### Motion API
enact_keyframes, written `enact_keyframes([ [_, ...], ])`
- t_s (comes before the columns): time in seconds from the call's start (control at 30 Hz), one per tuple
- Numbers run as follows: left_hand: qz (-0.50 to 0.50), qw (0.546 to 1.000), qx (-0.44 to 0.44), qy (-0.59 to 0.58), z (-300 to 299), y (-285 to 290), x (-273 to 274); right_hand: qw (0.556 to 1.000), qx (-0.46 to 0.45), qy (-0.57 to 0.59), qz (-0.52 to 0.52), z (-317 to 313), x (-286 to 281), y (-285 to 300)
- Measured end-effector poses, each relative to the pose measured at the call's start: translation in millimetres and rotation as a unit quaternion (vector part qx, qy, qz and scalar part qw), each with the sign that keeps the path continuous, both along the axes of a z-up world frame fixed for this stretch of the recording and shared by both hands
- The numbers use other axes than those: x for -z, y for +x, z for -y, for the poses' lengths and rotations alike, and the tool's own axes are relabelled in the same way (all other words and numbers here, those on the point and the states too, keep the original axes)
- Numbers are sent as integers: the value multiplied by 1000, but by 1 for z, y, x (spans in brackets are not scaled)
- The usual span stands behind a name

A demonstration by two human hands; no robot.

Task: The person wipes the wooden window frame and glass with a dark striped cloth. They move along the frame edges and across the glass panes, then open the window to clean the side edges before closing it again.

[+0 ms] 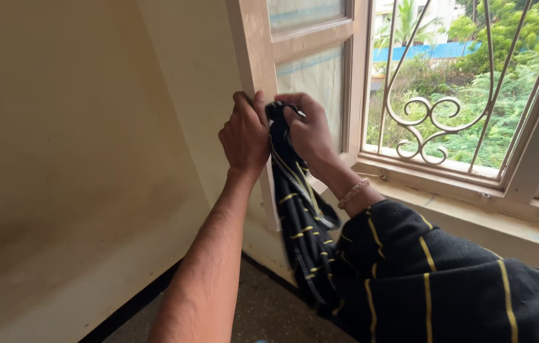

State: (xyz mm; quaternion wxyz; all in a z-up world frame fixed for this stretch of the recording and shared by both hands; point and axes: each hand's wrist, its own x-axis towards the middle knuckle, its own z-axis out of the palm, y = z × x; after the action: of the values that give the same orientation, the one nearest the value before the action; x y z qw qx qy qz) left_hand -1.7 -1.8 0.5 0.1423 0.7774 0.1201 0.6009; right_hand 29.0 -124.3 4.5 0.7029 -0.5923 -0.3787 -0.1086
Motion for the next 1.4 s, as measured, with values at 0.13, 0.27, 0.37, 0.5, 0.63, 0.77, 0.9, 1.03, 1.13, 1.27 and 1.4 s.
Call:
enact_keyframes([
  [0.13, -8, 1000, 5, -19, 1, 1, 4, 993, 8, 56, 108, -10, -2, 7],
  [0.27, -7, 999, 28, -42, -1, 8, 2, 975, 76, 75, 195, -20, -15, 18],
  [0.37, -17, 998, 29, -56, -5, 14, 9, 982, -4, 117, 150, -34, -33, 33],
  [0.5, -11, 994, 74, -79, -8, 19, 12, 957, -11, 137, 254, -45, -65, 47],
  [0.63, 59, 995, 57, -50, -10, 21, 18, 899, 134, 138, 393, -50, -64, 40],
  [0.77, 57, 990, 85, -102, -9, 28, 25, 905, 96, 166, 380, -45, -49, 34],
  [0.9, 100, 987, 90, -87, -8, 27, 25, 891, 124, 160, 406, -41, -43, 29],
  [1.03, 117, 982, 100, -108, -6, 28, 26, 912, 124, 143, 365, -34, -23, 26],
  [1.13, 125, 983, 85, -102, -7, 30, 29, 925, 126, 121, 339, -28, 4, 20],
  [1.27, 133, 986, 62, -80, -6, 36, 35, 938, 119, 89, 314, -20, 35, 18],
  [1.4, 144, 984, 70, -83, -4, 35, 44, 941, 111, 76, 311, -11, 54, 20],
])
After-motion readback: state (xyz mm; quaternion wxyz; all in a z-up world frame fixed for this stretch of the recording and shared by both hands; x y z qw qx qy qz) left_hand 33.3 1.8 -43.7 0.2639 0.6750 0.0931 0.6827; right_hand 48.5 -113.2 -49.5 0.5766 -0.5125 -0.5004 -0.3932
